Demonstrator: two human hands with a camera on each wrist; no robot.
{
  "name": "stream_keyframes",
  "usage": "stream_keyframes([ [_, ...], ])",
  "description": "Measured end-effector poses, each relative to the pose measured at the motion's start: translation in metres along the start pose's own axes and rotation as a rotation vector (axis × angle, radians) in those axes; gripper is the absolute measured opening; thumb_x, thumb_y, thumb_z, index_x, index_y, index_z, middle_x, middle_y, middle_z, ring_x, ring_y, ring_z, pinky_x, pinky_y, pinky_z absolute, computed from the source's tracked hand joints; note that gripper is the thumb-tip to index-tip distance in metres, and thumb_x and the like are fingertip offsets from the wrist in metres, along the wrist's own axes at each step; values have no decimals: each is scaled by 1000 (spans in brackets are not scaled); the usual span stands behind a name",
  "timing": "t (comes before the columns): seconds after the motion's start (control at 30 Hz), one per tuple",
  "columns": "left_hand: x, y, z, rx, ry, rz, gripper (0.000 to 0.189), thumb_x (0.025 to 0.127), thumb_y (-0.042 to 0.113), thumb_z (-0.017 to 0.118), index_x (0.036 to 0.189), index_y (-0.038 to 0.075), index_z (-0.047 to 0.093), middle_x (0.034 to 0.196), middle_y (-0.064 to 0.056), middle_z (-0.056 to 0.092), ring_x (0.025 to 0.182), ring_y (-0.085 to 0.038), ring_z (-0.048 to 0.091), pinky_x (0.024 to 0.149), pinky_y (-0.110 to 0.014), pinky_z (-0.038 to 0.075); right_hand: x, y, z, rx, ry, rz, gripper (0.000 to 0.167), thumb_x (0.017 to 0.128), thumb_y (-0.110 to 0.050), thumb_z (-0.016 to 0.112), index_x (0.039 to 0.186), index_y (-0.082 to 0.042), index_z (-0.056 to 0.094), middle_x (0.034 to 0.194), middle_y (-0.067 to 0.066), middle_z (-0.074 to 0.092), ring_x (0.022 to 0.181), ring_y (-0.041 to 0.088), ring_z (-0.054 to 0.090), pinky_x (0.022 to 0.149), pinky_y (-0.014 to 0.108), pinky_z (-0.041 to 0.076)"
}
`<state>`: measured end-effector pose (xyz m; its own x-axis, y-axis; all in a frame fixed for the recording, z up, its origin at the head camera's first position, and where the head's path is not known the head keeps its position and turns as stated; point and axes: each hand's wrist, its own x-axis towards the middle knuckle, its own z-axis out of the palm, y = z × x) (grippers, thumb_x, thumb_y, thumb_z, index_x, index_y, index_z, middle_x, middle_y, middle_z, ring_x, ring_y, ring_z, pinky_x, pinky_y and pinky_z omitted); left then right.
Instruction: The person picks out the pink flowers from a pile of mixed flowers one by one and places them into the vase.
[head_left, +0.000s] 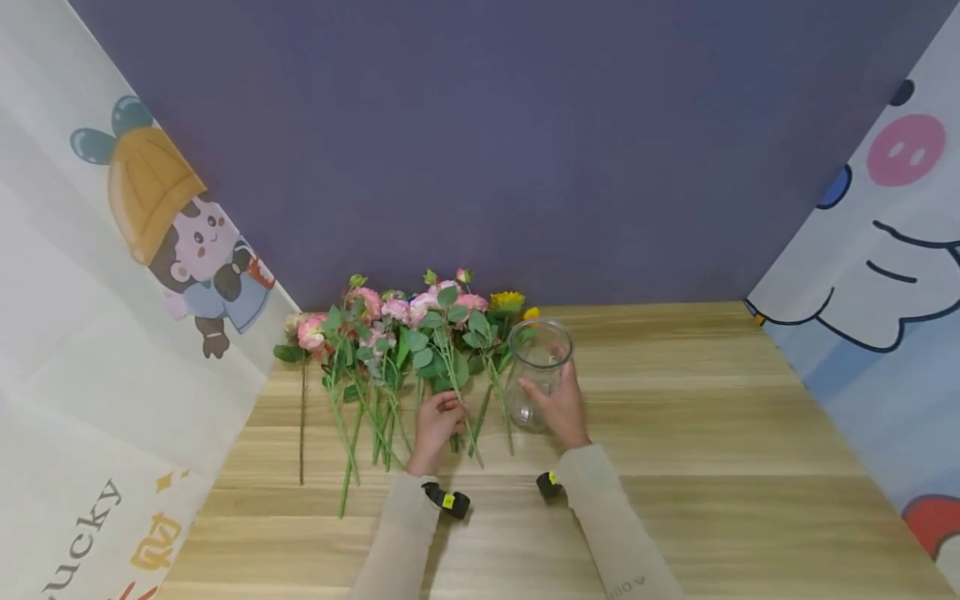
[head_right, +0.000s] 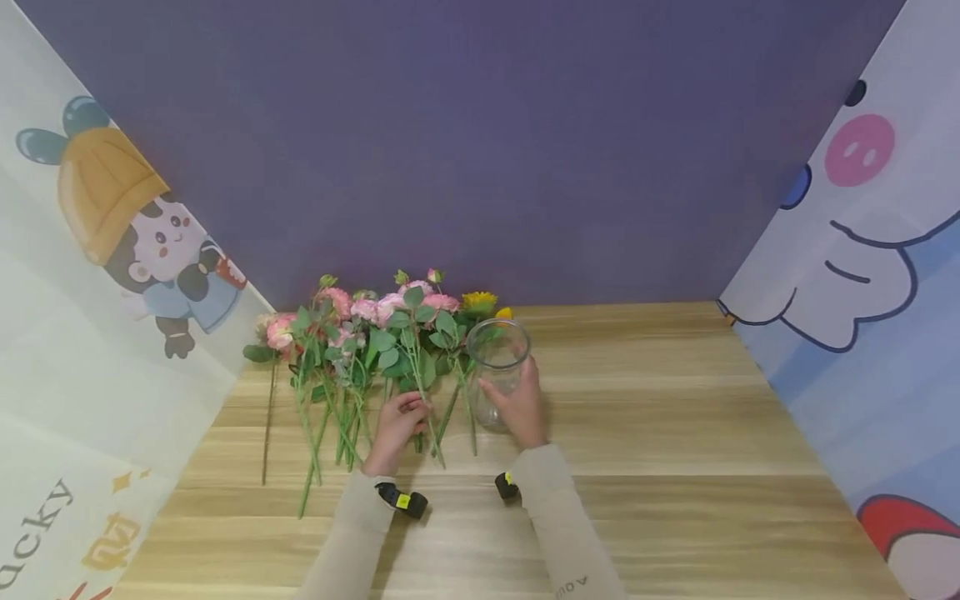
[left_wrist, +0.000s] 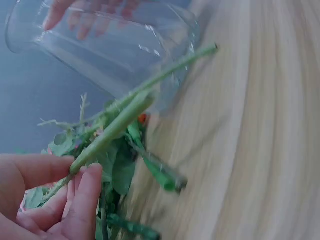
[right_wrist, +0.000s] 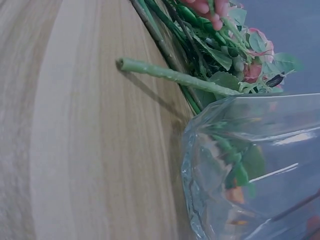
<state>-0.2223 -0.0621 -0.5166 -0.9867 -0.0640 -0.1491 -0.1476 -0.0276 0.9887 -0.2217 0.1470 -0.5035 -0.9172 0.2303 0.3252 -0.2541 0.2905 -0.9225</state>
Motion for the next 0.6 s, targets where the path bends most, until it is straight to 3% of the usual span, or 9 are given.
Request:
stream_keyframes([
  [0.17,-7,1,1,-15,51,-2,31,88,-3,60,116,-13,55,99,-16,56,77,-16,59,56,-22,51,0,1,2,20,9,-26,84,74,-22,81,142,-5,33,142,19,41,130,35,38,109,55,25],
  [0.6,-28,13,-5,-26,101,24,36,88,2,62,120,-13,54,104,-17,58,78,-10,59,60,-22,52,0,2,2,7,33,-60,82,75,-23,80,141,-6,34,140,22,42,130,35,38,108,56,25],
])
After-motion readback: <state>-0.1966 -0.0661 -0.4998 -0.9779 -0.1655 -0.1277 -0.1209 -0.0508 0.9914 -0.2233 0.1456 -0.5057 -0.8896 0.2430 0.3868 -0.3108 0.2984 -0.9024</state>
